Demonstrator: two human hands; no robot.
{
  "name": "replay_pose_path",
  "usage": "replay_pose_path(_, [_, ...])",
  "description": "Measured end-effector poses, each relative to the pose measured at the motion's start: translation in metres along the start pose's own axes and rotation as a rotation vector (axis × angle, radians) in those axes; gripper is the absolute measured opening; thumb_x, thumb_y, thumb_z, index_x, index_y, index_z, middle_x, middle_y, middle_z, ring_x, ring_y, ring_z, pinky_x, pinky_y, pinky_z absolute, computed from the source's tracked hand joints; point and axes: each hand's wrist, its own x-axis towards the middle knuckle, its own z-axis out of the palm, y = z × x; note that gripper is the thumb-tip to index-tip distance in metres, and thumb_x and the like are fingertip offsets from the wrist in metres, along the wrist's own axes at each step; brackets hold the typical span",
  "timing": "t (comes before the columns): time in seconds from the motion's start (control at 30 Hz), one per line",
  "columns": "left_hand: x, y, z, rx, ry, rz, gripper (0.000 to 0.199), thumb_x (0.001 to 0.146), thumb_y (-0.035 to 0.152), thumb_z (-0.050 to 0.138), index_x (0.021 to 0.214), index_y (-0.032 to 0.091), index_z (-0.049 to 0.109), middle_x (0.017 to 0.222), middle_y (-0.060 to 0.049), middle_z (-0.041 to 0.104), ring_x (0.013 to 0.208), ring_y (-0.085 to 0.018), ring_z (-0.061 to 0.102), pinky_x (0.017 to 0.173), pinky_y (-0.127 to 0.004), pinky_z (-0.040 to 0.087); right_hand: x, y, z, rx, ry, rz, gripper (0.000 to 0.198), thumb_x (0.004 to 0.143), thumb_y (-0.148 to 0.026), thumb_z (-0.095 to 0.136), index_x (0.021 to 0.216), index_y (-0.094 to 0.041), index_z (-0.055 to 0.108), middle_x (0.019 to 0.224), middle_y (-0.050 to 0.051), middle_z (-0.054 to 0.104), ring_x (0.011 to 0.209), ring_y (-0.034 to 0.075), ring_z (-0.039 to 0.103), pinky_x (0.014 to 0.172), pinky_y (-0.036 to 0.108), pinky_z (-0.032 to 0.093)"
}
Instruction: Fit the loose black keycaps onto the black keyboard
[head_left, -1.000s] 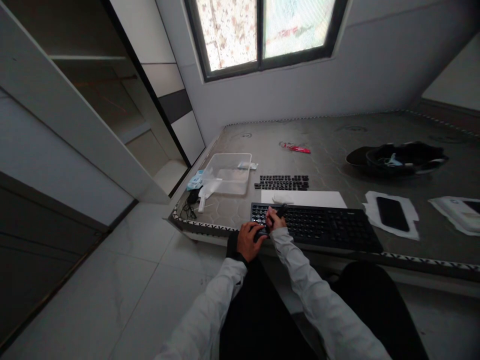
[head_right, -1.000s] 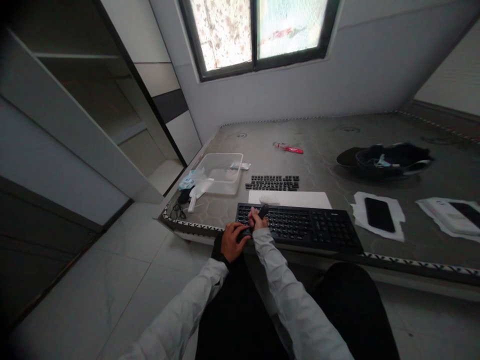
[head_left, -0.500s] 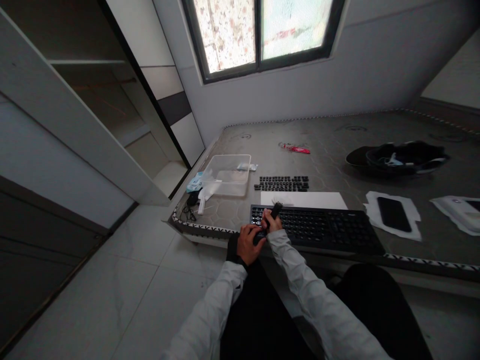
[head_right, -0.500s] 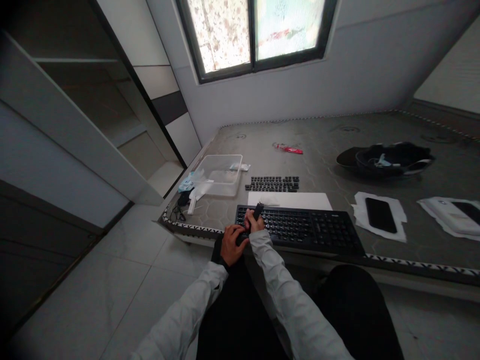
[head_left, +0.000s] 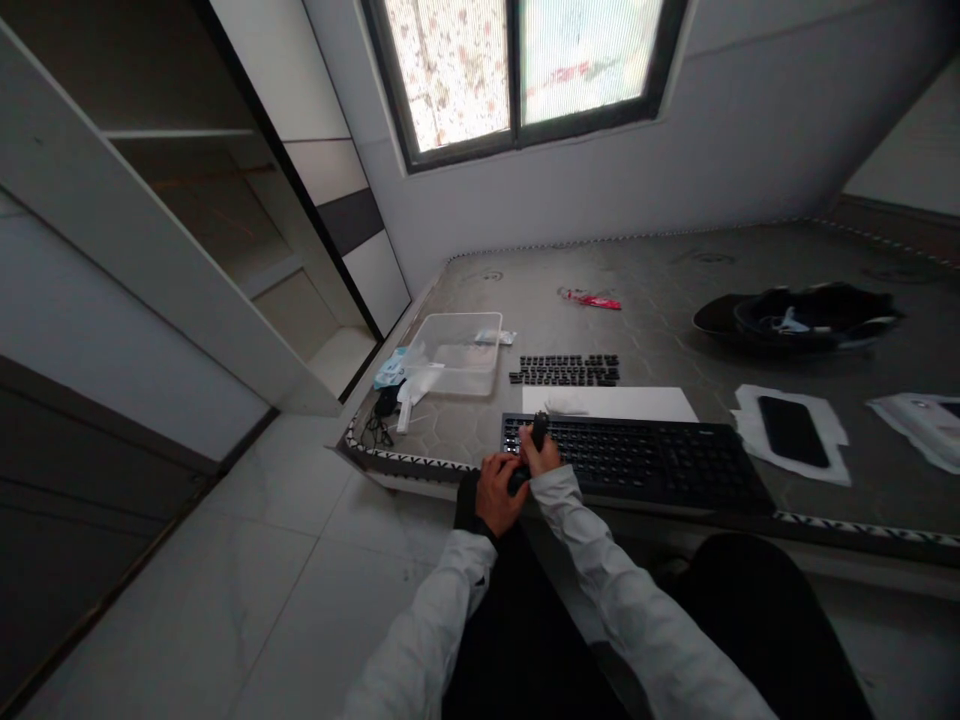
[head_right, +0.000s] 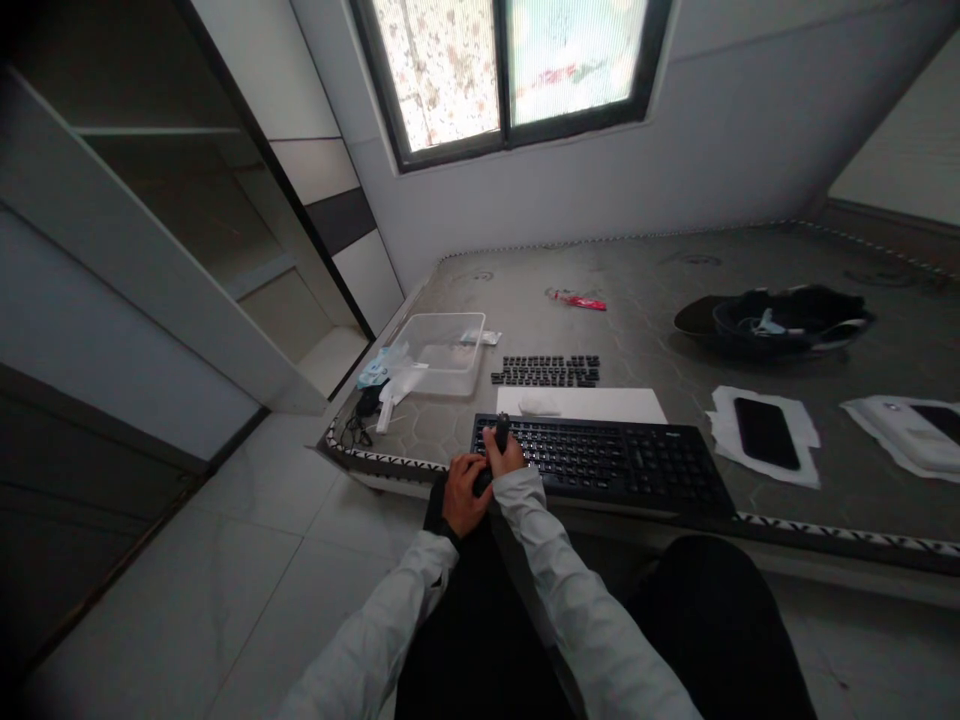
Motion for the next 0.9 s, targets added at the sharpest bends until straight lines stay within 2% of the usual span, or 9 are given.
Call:
replay_pose_path(0.13, [0.001,-0.001,0.001,-0.009,0.004,-0.005,0.027,0.079,0.016,0.064,0.105,0.022,0.062,0.110,-0.007,0.060,0.108,-0.025,0.053,0.095,-0.042,0.045,-0.004,-0.001,0.005,-0.140,0.090,0.000,0.058,0.065,-0.079,0.056,0.063,-0.022,0.058,0.048,-0.001,0.053,0.047,0.016,0.049,0.048,0.028,0.041])
replay_pose_path(0.23, [0.002,-0.002,0.000,-0.014,0.007,-0.006,0.025,0.080,0.014,0.062,0.103,0.022,0.063,0.109,-0.007,0.060,0.107,-0.024,0.053,0.094,-0.041,0.045,-0.005,0.000,0.007,-0.165,0.143,-0.009,0.059,0.068,-0.080,0.053,0.061,-0.022,0.058,0.047,0.000,0.053,0.047,0.017,0.050,0.048,0.029,0.042])
replay_pose_path(0.33, [0.002,-0.004,0.001,-0.018,0.006,-0.005,0.028,0.079,0.013,0.061,0.105,0.023,0.063,0.109,-0.006,0.060,0.106,-0.024,0.052,0.094,-0.042,0.045,-0.009,0.000,0.006,-0.200,0.149,-0.078,0.057,0.072,-0.078,0.050,0.056,-0.023,0.053,0.046,0.000,0.052,0.045,0.016,0.048,0.048,0.029,0.041])
replay_pose_path(0.57, [0.000,-0.009,-0.001,-0.046,-0.005,0.021,0.041,0.082,0.013,0.058,0.121,0.025,0.059,0.117,-0.008,0.059,0.112,-0.025,0.050,0.099,-0.044,0.044,-0.021,0.001,-0.004,-0.252,-0.070,-0.266,0.052,0.075,-0.067,0.058,0.047,-0.025,0.047,0.043,0.001,0.050,0.042,0.015,0.044,0.044,0.029,0.035])
replay_pose_path(0.73, [0.000,-0.017,0.003,-0.084,0.022,0.021,0.025,0.092,0.020,0.045,0.108,0.022,0.064,0.110,-0.008,0.062,0.109,-0.023,0.052,0.097,-0.042,0.045,-0.023,-0.005,-0.010,-0.311,-0.247,-0.444,0.046,0.083,-0.053,0.054,0.048,-0.024,0.050,0.044,0.000,0.051,0.041,0.014,0.045,0.045,0.027,0.033])
replay_pose_path(0.8, [0.000,-0.020,0.006,-0.075,0.049,0.004,0.028,0.095,0.021,0.037,0.103,0.020,0.064,0.106,-0.009,0.062,0.105,-0.022,0.054,0.093,-0.041,0.047,-0.025,-0.007,-0.011,-0.350,-0.320,-0.545,0.042,0.086,-0.045,0.050,0.050,-0.023,0.053,0.047,0.001,0.055,0.043,0.014,0.049,0.047,0.026,0.034])
replay_pose_path(0.9, [-0.001,-0.020,0.009,-0.062,0.072,-0.017,0.033,0.097,0.020,0.031,0.100,0.018,0.063,0.102,-0.010,0.063,0.101,-0.021,0.055,0.090,-0.040,0.049,-0.027,-0.008,-0.011,-0.382,-0.353,-0.672,0.040,0.089,-0.038,0.044,0.054,-0.022,0.054,0.050,0.002,0.058,0.044,0.014,0.052,0.047,0.025,0.035])
